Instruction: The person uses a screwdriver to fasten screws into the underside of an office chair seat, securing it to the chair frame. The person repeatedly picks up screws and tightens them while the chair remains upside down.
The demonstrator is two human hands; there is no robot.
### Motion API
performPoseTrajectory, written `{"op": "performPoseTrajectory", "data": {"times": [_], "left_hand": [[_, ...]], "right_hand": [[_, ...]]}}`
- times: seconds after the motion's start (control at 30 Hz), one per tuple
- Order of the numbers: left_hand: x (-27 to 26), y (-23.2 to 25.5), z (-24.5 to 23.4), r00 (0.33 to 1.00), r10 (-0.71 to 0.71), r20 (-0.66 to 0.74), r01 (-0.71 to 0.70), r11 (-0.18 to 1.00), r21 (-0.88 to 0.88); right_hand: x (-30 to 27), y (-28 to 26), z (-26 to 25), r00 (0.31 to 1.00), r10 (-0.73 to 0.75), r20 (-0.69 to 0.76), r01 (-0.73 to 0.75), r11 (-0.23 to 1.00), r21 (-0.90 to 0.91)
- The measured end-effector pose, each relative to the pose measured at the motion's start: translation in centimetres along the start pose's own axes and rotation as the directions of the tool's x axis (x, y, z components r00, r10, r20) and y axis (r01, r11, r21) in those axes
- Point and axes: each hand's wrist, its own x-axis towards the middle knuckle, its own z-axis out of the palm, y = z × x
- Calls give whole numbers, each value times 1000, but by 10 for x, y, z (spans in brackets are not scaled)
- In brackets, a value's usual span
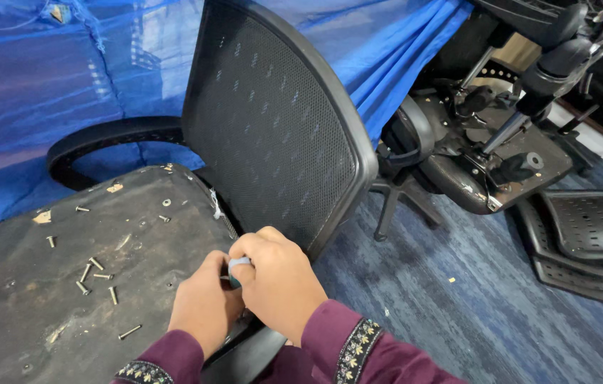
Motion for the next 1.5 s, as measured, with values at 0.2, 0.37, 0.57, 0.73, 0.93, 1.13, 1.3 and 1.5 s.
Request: {"op": "performPoseTrajectory", "data": {"times": [0.2,0.37,0.57,0.73,0.93,1.13,1.3,1.5], "left_hand": [[-5,-6,-4,990,84,-112,-82,996,25],[-11,-18,-14,964,60,-259,-73,997,-39],[-33,-41,-24,895,-113,-431,18,976,-219],[-49,-62,-31,851,-200,-486,83,964,-251],[-66,-75,-31,830,-220,-512,68,952,-298],[-80,-82,-29,836,-299,-460,100,907,-409],[-87,-75,-33,834,-353,-424,187,904,-386],[-85,-69,-31,811,-420,-407,230,869,-438]], "right_hand": [[-2,-6,0,997,30,65,-35,996,87],[-7,8,10,984,161,77,-167,983,73],[-35,46,33,968,185,168,-168,980,-110],[-50,66,62,972,117,205,-93,988,-124],[-25,91,92,948,12,317,75,963,-260],[-2,110,108,774,322,545,29,842,-539],[2,113,113,748,377,547,23,808,-589],[12,128,128,687,485,541,-72,786,-614]]}}
